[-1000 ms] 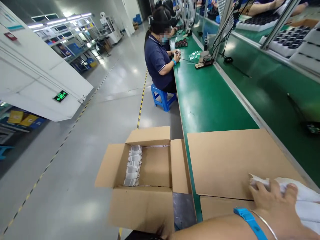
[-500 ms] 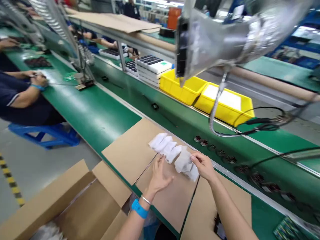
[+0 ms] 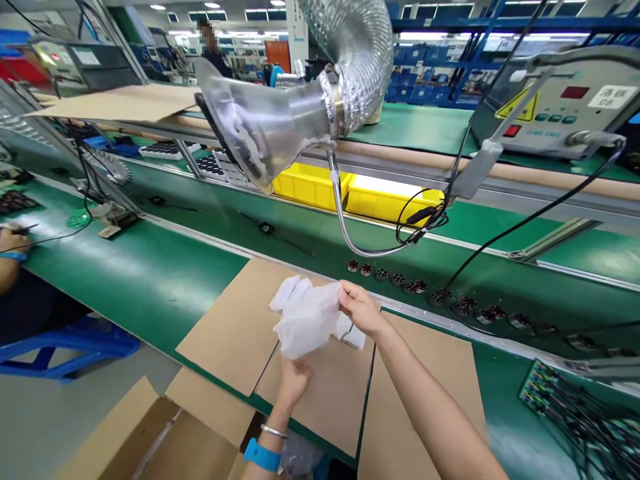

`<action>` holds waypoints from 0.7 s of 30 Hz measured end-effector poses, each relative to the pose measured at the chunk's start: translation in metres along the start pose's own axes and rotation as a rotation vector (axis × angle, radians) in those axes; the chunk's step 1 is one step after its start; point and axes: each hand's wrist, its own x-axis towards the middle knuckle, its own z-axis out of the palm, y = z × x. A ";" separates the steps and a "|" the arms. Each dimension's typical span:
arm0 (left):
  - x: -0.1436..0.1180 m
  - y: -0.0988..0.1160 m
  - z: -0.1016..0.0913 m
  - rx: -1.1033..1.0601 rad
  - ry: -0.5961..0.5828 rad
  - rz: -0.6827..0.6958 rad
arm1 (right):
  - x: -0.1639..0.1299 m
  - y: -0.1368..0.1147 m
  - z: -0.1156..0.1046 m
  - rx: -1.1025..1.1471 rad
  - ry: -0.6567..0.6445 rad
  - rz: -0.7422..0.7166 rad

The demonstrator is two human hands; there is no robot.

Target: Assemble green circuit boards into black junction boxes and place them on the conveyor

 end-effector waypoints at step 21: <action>0.004 0.059 0.022 0.186 -0.019 0.344 | 0.003 0.026 -0.042 -0.134 -0.214 -0.012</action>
